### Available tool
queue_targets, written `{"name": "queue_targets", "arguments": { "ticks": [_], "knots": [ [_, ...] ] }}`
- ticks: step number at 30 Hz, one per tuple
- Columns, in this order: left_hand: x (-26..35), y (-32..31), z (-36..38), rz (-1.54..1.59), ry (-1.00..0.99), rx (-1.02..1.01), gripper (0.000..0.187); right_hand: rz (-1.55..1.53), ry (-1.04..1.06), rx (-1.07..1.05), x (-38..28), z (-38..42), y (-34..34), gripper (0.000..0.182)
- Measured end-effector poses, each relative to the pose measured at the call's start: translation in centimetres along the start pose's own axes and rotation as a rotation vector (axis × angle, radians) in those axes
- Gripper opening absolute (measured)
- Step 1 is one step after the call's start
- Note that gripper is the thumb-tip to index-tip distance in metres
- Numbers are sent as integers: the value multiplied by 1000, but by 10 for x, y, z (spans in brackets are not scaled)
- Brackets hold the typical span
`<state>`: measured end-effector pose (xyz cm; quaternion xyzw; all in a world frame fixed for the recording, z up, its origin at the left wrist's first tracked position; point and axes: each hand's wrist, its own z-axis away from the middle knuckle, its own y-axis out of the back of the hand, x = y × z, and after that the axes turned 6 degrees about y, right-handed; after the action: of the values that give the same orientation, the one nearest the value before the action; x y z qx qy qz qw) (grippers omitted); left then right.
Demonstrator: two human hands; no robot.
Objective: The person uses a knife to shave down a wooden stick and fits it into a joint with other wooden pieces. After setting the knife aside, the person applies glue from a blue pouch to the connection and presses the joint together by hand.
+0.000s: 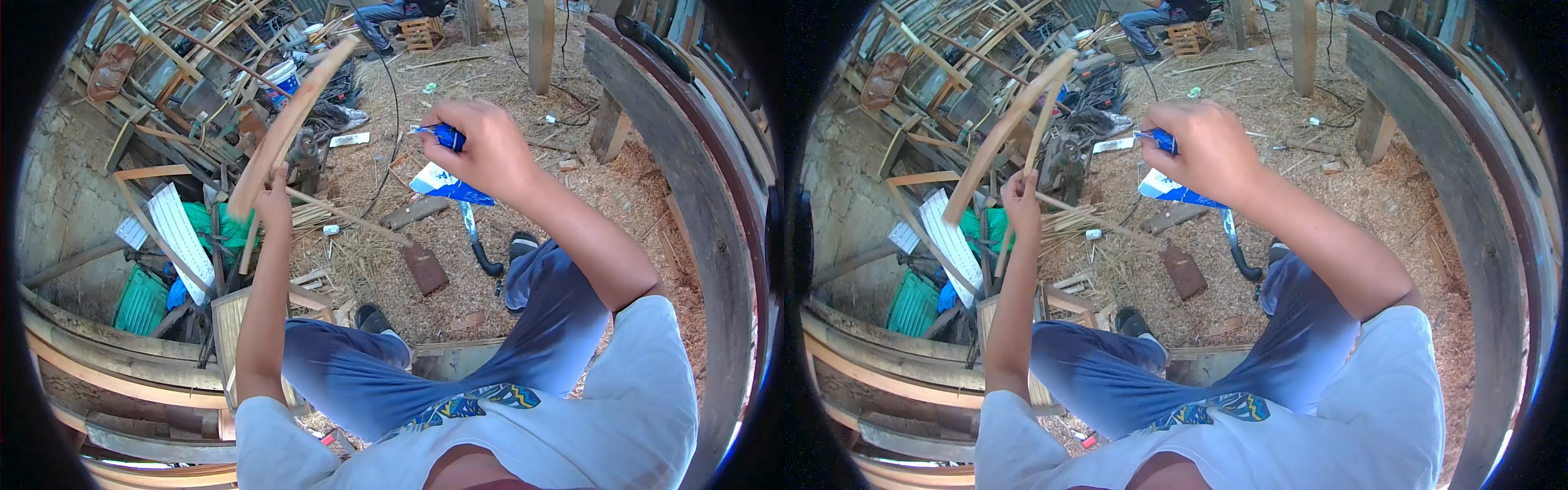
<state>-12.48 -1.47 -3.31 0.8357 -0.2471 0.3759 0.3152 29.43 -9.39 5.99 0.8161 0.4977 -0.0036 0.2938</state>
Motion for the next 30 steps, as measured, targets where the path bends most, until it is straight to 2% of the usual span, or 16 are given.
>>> {"name": "queue_targets", "arguments": {
  "ticks": [3,7,8,11,15,16,17,19,20,22,27,30],
  "knots": [
    [-23,7,-3,-77,-198,60,36,3,-35,-32,1,1,0,14],
    [-43,17,-5,-116,-94,-13,33,-23,-37,-39,3,4,-5,15],
    [-48,16,-2,-160,-126,41,32,-22,-26,-40,2,3,-6,15],
    [-52,17,2,82,306,-92,31,-25,-22,-62,1,3,-7,15],
    [-51,16,7,-129,109,-151,33,-48,-43,-107,4,5,-9,15],
    [-50,17,7,-114,132,-183,37,-50,-41,-109,4,5,-9,15],
    [-51,14,11,32,177,-177,37,-68,-52,-111,4,6,-10,15],
    [-31,8,28,325,270,-154,38,-108,-69,-126,3,6,-13,15],
    [-27,8,31,410,332,-215,31,-126,-69,-151,2,6,-14,15],
    [-4,8,44,472,275,-215,30,-161,-71,-201,0,8,-16,14],
    [65,12,78,541,188,-272,25,-146,76,-259,-15,10,-25,11],
    [69,10,88,445,187,-333,26,-174,160,-289,-22,11,-35,12]
  ]
}}
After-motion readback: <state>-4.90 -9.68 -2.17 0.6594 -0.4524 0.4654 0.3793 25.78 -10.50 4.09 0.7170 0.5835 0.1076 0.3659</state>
